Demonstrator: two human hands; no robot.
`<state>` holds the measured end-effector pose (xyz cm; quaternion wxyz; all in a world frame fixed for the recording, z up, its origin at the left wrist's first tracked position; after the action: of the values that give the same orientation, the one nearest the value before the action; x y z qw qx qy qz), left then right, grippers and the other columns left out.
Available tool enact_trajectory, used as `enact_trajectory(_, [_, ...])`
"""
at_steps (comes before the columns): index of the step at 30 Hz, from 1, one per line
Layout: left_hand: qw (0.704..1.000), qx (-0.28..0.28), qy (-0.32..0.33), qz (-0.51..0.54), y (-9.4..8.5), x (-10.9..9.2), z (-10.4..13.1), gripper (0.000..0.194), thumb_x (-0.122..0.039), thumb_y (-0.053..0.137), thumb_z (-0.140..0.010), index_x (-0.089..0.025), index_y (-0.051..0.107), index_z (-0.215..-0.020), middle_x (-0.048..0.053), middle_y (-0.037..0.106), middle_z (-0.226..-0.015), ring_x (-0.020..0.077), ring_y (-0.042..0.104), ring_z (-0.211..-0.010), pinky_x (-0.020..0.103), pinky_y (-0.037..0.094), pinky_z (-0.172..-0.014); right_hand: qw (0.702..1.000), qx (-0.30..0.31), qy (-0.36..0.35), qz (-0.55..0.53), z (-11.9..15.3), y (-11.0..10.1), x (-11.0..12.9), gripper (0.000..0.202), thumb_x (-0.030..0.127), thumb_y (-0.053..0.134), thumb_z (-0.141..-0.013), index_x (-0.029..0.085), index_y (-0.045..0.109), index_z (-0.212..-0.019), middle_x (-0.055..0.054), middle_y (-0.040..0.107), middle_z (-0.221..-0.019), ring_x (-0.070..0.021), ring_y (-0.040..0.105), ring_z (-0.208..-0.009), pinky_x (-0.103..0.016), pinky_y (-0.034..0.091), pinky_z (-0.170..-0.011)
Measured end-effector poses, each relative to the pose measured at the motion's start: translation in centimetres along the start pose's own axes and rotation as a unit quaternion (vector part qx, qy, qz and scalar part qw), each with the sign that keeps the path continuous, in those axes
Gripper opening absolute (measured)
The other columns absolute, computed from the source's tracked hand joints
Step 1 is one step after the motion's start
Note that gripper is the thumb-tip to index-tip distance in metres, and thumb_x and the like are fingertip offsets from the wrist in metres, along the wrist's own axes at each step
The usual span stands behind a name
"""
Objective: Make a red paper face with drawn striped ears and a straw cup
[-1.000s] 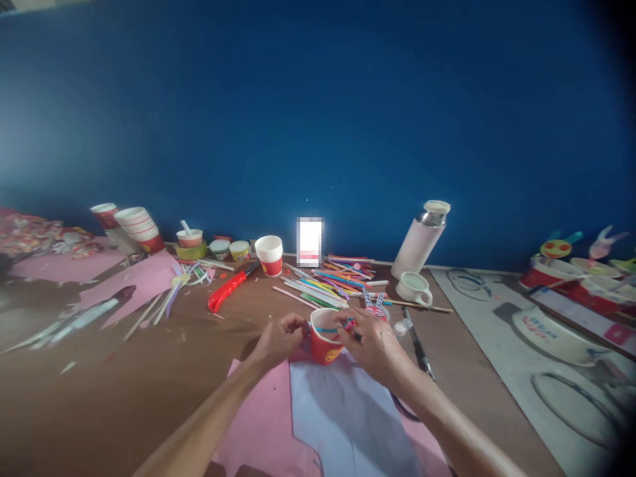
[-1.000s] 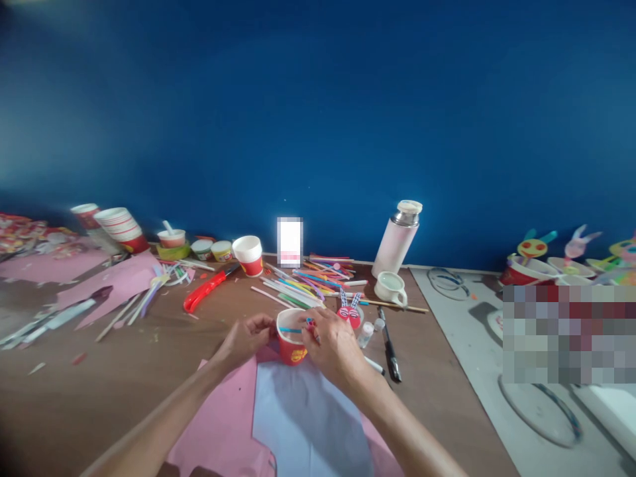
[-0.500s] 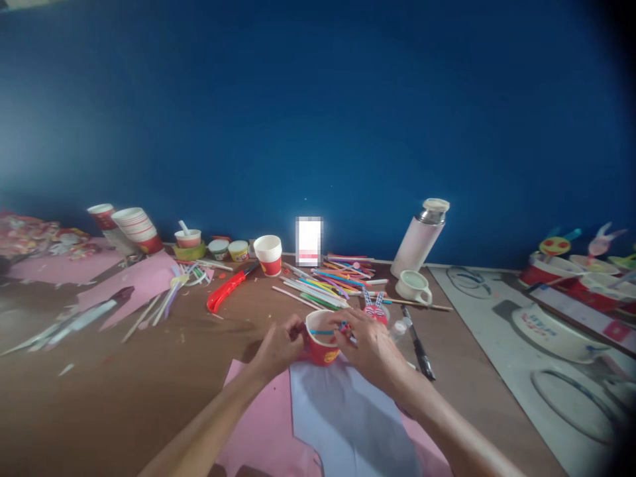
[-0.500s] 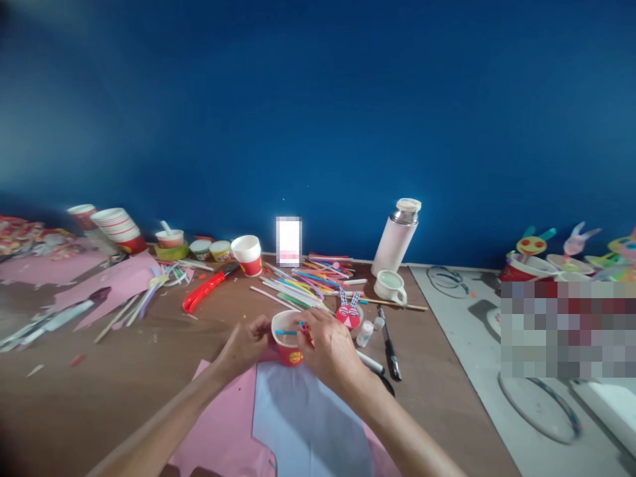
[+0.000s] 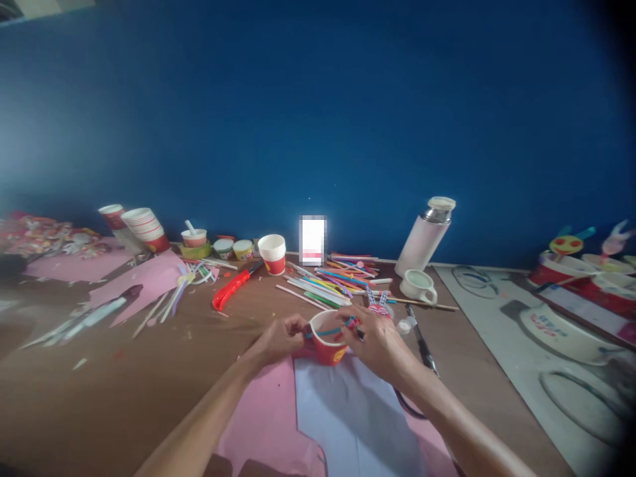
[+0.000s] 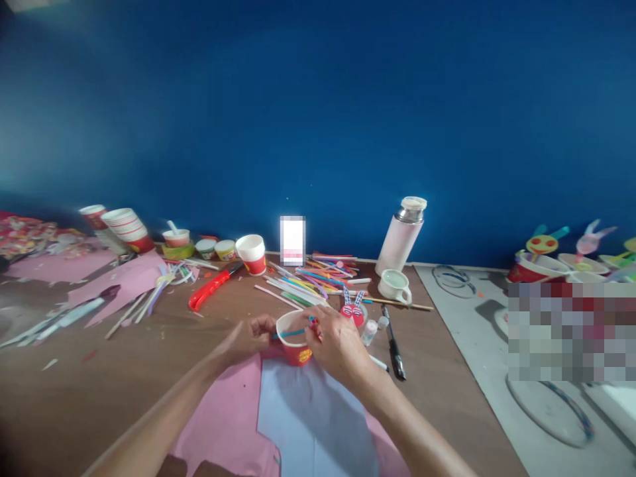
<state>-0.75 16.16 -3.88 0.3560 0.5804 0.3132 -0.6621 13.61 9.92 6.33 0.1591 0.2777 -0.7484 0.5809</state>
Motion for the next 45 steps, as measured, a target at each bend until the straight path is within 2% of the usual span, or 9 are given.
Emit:
enact_trajectory(5, [0.996,0.066,-0.006,0.060,0.4,0.0,0.1,0.023,-0.024,0.074,-0.059,-0.014,0.053,-0.061,0.007,0.067,-0.082,0.0206,0.063,-0.080,0.033,0.048,-0.076,1.000,-0.007,0.021,0.008,0.0,-0.3,-1.0,0.028,0.014,0.053,-0.076,0.022,0.064,-0.100,-0.001,0.071,-0.082,-0.0152,0.062,-0.063,-0.025,0.042,-0.062])
enact_trajectory(9, [0.991,0.099,-0.026,0.083,1.2,-0.1,0.4,0.027,-0.033,0.075,-0.067,-0.013,0.058,-0.077,0.008,0.067,-0.078,0.0210,0.064,-0.077,0.040,0.050,-0.078,1.000,-0.012,0.025,0.010,-0.1,-0.5,-1.4,0.028,0.014,0.053,-0.075,0.021,0.064,-0.100,-0.001,0.071,-0.079,-0.0148,0.062,-0.061,-0.024,0.041,-0.061])
enact_trajectory(12, [0.990,0.107,-0.026,0.087,1.5,-0.7,0.5,0.036,-0.036,0.076,-0.068,-0.013,0.060,-0.091,0.008,0.068,-0.084,0.0204,0.065,-0.077,0.038,0.050,-0.077,1.000,-0.012,0.021,0.008,-0.1,-0.5,-1.3,0.028,0.014,0.053,-0.075,0.021,0.064,-0.100,-0.002,0.072,-0.084,-0.0156,0.063,-0.066,-0.024,0.042,-0.064])
enact_trajectory(15, [0.991,0.099,-0.027,0.088,1.7,-0.6,0.3,0.039,-0.037,0.077,-0.066,-0.014,0.060,-0.091,0.007,0.067,-0.086,0.0209,0.065,-0.080,0.036,0.050,-0.077,1.000,-0.008,0.012,0.006,-0.1,-0.3,-0.9,0.027,0.014,0.054,-0.075,0.022,0.064,-0.099,-0.002,0.072,-0.090,-0.0162,0.064,-0.072,-0.025,0.042,-0.068])
enact_trajectory(21, [0.993,0.062,-0.029,0.092,1.7,0.9,0.0,0.032,-0.038,0.076,-0.067,-0.015,0.056,-0.076,0.002,0.065,-0.072,0.0172,0.065,-0.072,0.032,0.051,-0.073,1.000,0.004,0.003,0.010,-0.1,0.0,-0.5,0.025,0.018,0.054,-0.078,0.023,0.065,-0.100,-0.003,0.071,-0.097,-0.0164,0.064,-0.076,-0.026,0.042,-0.070])
enact_trajectory(25, [0.992,0.079,-0.013,0.093,1.6,0.2,0.2,0.031,-0.036,0.075,-0.069,-0.015,0.052,-0.071,0.004,0.067,-0.078,0.0199,0.065,-0.078,0.036,0.050,-0.077,1.000,0.011,0.012,0.015,-0.1,-0.2,-0.6,0.026,0.020,0.055,-0.079,0.024,0.065,-0.102,-0.003,0.071,-0.094,-0.0173,0.064,-0.076,-0.026,0.042,-0.067])
enact_trajectory(29, [0.991,0.097,0.000,0.090,1.4,-0.5,0.2,0.035,-0.035,0.080,-0.064,-0.015,0.052,-0.069,0.006,0.065,-0.092,0.0198,0.063,-0.082,0.035,0.049,-0.079,1.000,0.016,0.017,0.014,-0.1,-0.4,-0.7,0.025,0.019,0.056,-0.078,0.025,0.065,-0.101,-0.003,0.071,-0.090,-0.0168,0.064,-0.075,-0.024,0.042,-0.064])
enact_trajectory(37, [0.993,0.081,-0.023,0.083,1.6,0.6,0.0,0.034,-0.036,0.077,-0.068,-0.015,0.061,-0.088,0.004,0.066,-0.084,0.0173,0.062,-0.079,0.031,0.047,-0.076,1.000,0.017,0.000,0.001,-0.1,0.0,-0.5,0.025,0.014,0.057,-0.077,0.023,0.069,-0.097,-0.003,0.067,-0.088,-0.0172,0.061,-0.080,-0.025,0.043,-0.070])
enact_trajectory(45, [0.990,0.069,-0.053,0.110,2.2,1.0,0.3,0.033,-0.038,0.077,-0.067,-0.016,0.057,-0.080,0.000,0.062,-0.076,0.0150,0.061,-0.073,0.032,0.050,-0.073,0.998,0.022,0.001,-0.051,-0.1,0.7,-0.7,0.026,0.015,0.056,-0.080,0.026,0.069,-0.100,-0.002,0.064,-0.087,-0.0148,0.061,-0.073,-0.024,0.045,-0.067])
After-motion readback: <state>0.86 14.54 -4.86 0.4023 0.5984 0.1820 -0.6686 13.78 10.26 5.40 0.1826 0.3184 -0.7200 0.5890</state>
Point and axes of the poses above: each hand's wrist, its own z-axis away from the middle knuckle, its own y-axis out of the palm, x = y × z, the point moved 10 cm from there along -z, towards the middle knuckle
